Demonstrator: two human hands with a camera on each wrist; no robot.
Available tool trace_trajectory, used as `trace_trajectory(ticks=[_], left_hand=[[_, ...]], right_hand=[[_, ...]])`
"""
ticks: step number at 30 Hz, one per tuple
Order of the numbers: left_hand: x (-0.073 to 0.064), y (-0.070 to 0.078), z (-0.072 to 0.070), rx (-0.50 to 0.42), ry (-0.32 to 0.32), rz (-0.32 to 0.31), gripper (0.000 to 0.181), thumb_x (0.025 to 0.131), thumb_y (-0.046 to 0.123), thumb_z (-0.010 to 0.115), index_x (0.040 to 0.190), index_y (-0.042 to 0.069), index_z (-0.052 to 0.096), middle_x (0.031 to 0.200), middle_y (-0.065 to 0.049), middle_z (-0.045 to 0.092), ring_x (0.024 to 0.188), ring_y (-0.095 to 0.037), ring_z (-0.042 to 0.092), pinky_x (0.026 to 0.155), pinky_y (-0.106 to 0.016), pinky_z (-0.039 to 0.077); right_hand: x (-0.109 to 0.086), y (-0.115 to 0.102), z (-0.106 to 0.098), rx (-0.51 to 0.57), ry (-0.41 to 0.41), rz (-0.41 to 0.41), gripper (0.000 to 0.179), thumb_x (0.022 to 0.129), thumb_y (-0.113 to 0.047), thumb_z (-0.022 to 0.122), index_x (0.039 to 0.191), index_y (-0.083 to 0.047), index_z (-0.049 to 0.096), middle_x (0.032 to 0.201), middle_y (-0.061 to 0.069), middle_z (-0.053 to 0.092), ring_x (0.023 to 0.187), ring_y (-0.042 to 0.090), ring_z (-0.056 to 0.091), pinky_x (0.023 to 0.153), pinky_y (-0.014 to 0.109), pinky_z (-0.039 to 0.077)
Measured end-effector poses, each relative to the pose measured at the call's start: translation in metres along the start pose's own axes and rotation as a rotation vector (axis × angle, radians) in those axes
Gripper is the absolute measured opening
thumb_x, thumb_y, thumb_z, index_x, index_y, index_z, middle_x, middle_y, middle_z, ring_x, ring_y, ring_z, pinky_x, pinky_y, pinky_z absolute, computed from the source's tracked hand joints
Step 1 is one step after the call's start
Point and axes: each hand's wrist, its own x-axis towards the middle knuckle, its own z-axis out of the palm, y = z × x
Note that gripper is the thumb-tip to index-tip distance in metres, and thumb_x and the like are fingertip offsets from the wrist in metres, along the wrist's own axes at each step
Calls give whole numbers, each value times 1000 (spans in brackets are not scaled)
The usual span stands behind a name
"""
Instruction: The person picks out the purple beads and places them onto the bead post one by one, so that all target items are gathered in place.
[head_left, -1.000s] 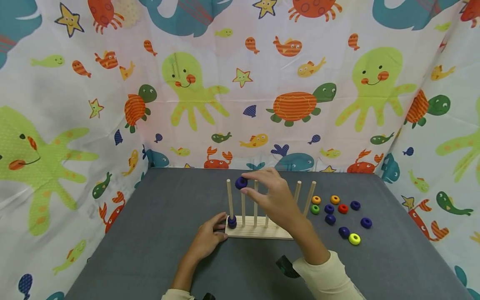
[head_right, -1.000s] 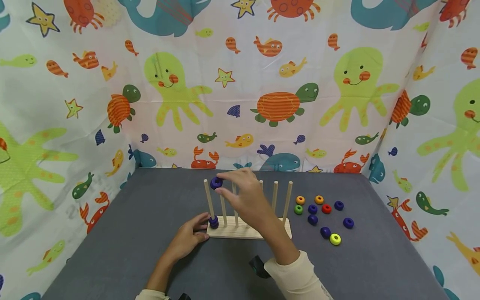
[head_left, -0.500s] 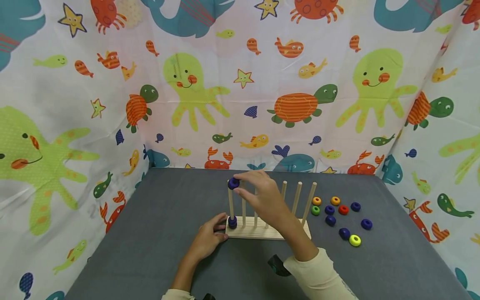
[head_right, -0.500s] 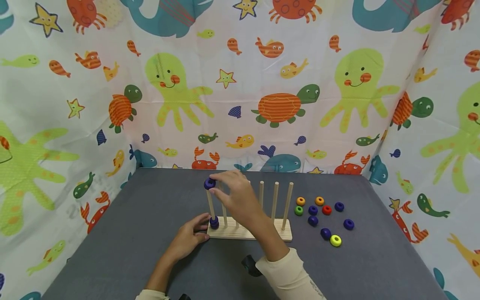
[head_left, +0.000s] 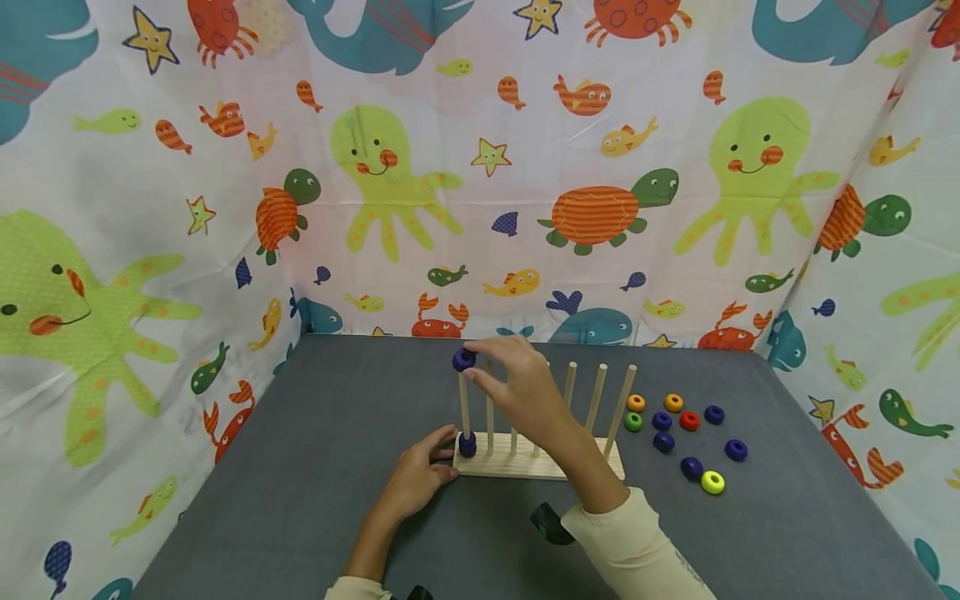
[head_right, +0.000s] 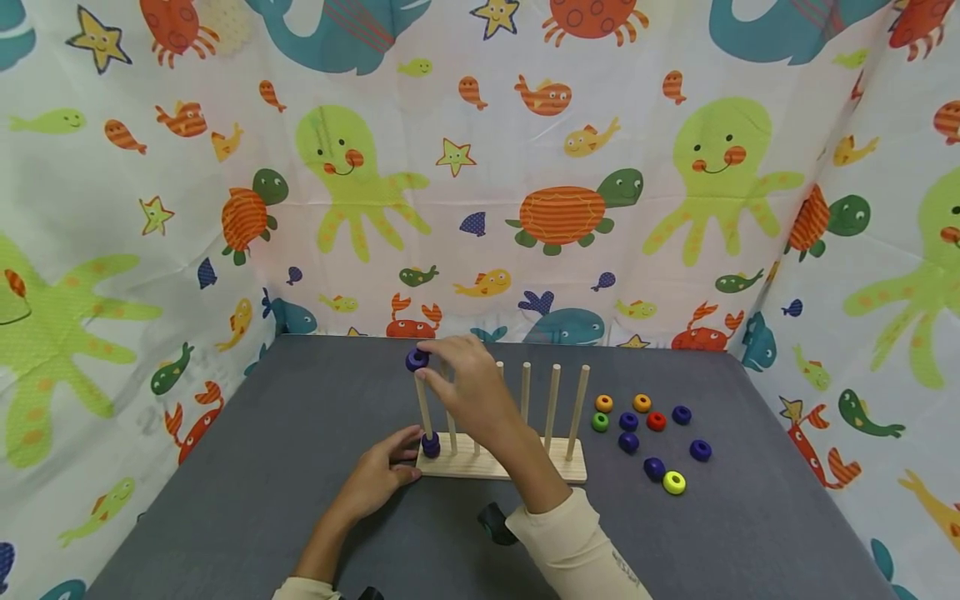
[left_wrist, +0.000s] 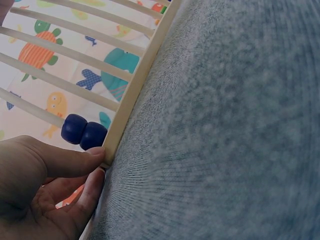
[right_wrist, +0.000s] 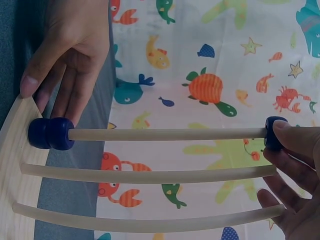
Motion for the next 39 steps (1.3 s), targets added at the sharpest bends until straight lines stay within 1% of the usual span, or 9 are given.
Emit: trace_trajectory(ticks=[7,11,15,18,25,30,34,37,39], left_hand=[[-2,2,0,-29,10,10,69,92,-8,70,157,-2,47,156,-25,53,130,-41,64,96,-42,62],[-2,3,0,-61,5,15,70,91,-9,70,156,-3,46,156,-27,52,129,-42,65,94,-41,62],[-2,4,0,-81,-2,9,70,92,-9,70,157,-3,45,157,-26,51,130,-42,64,94,-39,62],[-1,2,0,-58,-5,0,70,93,-8,69,158,-3,44,158,-25,51,131,-41,63,94,-37,62],[1,-2,0,-14,2,-8,70,93,-8,69,158,-1,45,158,-22,52,131,-38,64,95,-36,61],[1,-1,1,-9,5,-15,70,93,-8,69,158,-1,45,158,-21,52,131,-38,64,96,-37,61],[0,1,1,-4,11,-4,70,92,-9,69,157,-2,46,157,-22,53,130,-39,64,96,-39,61],[-1,2,1,-1,17,6,69,91,-9,69,156,-4,47,156,-23,54,129,-40,65,96,-41,62],[-1,3,1,4,23,6,69,91,-9,70,156,-3,48,155,-23,54,129,-40,65,96,-42,61]], right_hand=[[3,0,1,-1,-36,43,34,98,-16,78,131,-10,75,130,7,74,124,28,63,106,54,54],[3,0,1,0,-55,55,35,99,-17,77,133,-10,74,132,7,73,128,29,62,111,55,51],[2,1,0,5,-47,44,36,98,-17,77,134,-9,73,134,7,73,131,29,62,118,58,45],[0,0,-3,5,-25,24,37,97,-16,79,133,-9,73,133,7,73,132,29,62,121,58,41],[-5,-2,-19,7,69,-19,36,94,-14,82,129,-9,76,127,7,76,122,27,67,106,51,56],[-14,0,-34,8,137,-19,36,92,-11,84,127,-9,77,125,6,76,122,25,67,105,50,57],[-23,3,-48,-10,192,-18,37,89,-9,86,125,-9,77,123,4,77,114,22,68,99,38,58],[-32,5,-58,-18,221,-9,37,88,-7,86,124,-9,78,121,4,77,109,22,67,94,26,55],[-38,8,-65,-15,235,4,36,88,-5,85,124,-8,78,121,5,77,109,22,67,95,21,53]])
